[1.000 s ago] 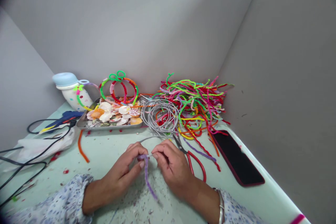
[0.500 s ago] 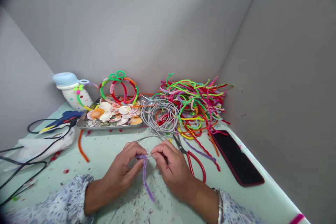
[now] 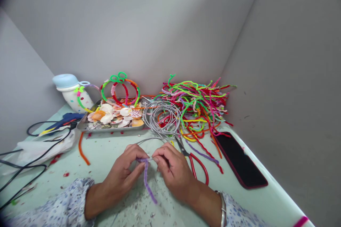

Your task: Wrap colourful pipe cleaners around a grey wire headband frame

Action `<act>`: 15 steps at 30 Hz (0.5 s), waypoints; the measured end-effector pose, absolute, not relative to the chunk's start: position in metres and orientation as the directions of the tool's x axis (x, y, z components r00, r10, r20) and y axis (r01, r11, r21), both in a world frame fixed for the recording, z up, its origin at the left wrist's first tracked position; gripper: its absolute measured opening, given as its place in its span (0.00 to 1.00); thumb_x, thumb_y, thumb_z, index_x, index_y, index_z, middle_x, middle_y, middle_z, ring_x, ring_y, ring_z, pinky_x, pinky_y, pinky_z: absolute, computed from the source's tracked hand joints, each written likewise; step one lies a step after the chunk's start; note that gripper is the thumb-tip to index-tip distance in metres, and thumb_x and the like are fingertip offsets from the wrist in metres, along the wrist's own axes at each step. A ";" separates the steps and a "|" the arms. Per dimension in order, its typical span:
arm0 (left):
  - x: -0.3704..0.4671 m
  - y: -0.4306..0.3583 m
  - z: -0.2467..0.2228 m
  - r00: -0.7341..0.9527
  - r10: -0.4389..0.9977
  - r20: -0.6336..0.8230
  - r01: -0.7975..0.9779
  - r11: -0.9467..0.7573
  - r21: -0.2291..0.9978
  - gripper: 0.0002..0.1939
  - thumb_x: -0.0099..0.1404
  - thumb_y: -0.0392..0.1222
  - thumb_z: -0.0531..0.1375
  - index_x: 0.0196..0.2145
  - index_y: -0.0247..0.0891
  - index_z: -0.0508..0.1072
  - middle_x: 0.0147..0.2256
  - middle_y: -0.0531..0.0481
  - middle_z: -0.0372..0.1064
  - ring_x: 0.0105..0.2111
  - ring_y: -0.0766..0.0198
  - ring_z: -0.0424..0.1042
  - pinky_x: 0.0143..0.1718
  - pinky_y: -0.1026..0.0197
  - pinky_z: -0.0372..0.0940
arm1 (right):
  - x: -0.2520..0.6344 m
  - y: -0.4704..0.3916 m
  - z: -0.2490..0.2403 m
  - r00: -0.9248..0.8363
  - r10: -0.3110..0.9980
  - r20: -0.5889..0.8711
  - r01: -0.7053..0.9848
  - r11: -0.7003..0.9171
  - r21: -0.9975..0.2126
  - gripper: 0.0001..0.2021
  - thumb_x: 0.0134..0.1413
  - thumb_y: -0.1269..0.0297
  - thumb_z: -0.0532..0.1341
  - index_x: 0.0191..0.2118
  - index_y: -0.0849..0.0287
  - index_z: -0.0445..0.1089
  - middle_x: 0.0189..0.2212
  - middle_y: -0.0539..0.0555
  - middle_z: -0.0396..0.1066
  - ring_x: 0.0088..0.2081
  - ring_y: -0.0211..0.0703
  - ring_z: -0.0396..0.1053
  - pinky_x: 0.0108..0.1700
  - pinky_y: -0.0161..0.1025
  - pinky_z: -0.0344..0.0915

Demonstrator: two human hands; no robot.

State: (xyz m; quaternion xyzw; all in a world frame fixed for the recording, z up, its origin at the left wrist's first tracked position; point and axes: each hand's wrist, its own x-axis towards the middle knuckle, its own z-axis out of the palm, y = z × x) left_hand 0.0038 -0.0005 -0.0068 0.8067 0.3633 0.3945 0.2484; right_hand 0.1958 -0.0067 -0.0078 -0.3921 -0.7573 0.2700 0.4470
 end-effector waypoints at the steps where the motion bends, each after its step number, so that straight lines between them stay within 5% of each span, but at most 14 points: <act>1: 0.004 -0.001 -0.007 0.423 0.783 0.456 0.388 -0.611 0.690 0.03 0.68 0.36 0.55 0.36 0.39 0.68 0.32 0.50 0.66 0.36 0.60 0.64 0.40 0.56 0.58 | 0.196 -0.007 -0.008 -0.291 0.835 0.468 0.351 0.548 -0.759 0.08 0.65 0.70 0.53 0.36 0.57 0.67 0.28 0.50 0.64 0.31 0.40 0.64 0.35 0.37 0.60; 15: 0.003 -0.003 -0.004 0.424 0.780 0.460 0.355 -0.611 0.708 0.05 0.68 0.37 0.54 0.34 0.38 0.68 0.31 0.50 0.65 0.35 0.60 0.63 0.39 0.56 0.56 | 0.196 -0.006 -0.011 -0.329 0.805 0.494 0.352 0.590 -0.727 0.07 0.64 0.72 0.53 0.36 0.57 0.67 0.29 0.50 0.63 0.31 0.38 0.64 0.34 0.35 0.59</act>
